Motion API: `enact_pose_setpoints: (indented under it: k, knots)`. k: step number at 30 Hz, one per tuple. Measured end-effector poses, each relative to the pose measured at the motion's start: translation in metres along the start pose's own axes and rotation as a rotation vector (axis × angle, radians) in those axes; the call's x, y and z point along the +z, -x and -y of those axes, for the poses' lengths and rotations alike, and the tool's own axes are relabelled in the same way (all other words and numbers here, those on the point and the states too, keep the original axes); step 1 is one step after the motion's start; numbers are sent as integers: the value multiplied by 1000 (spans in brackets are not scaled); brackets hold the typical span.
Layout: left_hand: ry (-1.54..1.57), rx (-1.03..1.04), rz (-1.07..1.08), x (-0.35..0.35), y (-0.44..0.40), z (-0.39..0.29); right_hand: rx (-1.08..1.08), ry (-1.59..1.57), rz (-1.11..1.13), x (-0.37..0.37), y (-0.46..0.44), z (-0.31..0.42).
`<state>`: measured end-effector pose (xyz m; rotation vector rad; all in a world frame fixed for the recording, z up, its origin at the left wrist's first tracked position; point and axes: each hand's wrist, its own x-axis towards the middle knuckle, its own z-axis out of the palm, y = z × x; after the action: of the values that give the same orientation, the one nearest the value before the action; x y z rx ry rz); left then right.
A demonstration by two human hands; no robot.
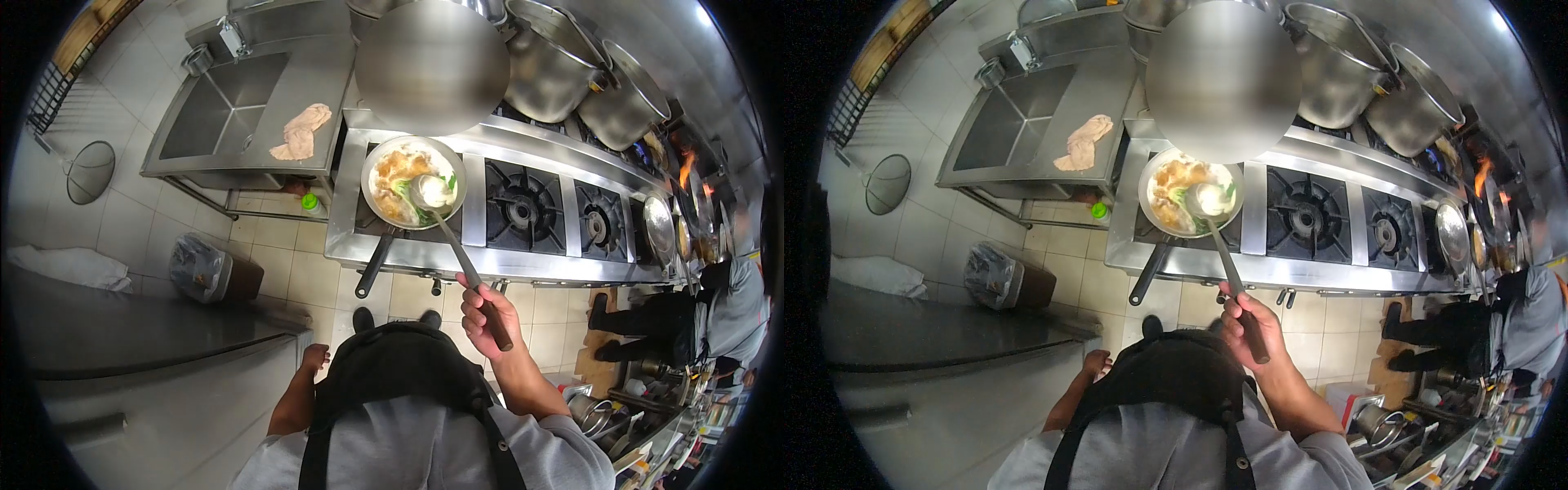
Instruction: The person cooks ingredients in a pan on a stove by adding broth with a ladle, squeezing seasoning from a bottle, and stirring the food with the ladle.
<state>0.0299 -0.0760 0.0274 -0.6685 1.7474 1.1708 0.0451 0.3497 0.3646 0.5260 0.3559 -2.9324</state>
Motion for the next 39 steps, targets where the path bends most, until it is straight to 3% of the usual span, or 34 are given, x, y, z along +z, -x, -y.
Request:
enact_pose_setpoints:
  k: [6, 14, 20, 23, 26, 29, 32, 35, 37, 39]
  knots:
    - [19, -11, -63, 6, 7, -4, 2, 249, -120, 5, -11, 12]
    - [22, -8, -80, 8, 5, -2, -2, 121, -89, 13, -26, 33]
    - [-129, 138, 126, -5, -11, 13, 52, 86, -12, 21, -44, 57]
    - [-23, 67, -23, 2, -8, 12, 73, 65, 29, 28, -55, 67]
    - [-60, 153, 3, 1, -9, 14, 84, 96, 11, 32, -67, 72]
    - [-20, 27, -41, 3, -4, 7, 74, 177, -2, 35, -77, 76]
    - [-200, 227, 53, -4, -19, 28, 100, 154, 45, 31, -87, 80]
    - [-2, 147, -11, -1, -27, 40, 99, 215, 8, 38, -96, 79]
    - [-174, 337, -13, -4, -26, 50, 97, 268, -21, 43, -101, 77]
    - [-196, 368, -9, -5, -32, 56, 97, 330, -49, 50, -105, 72]
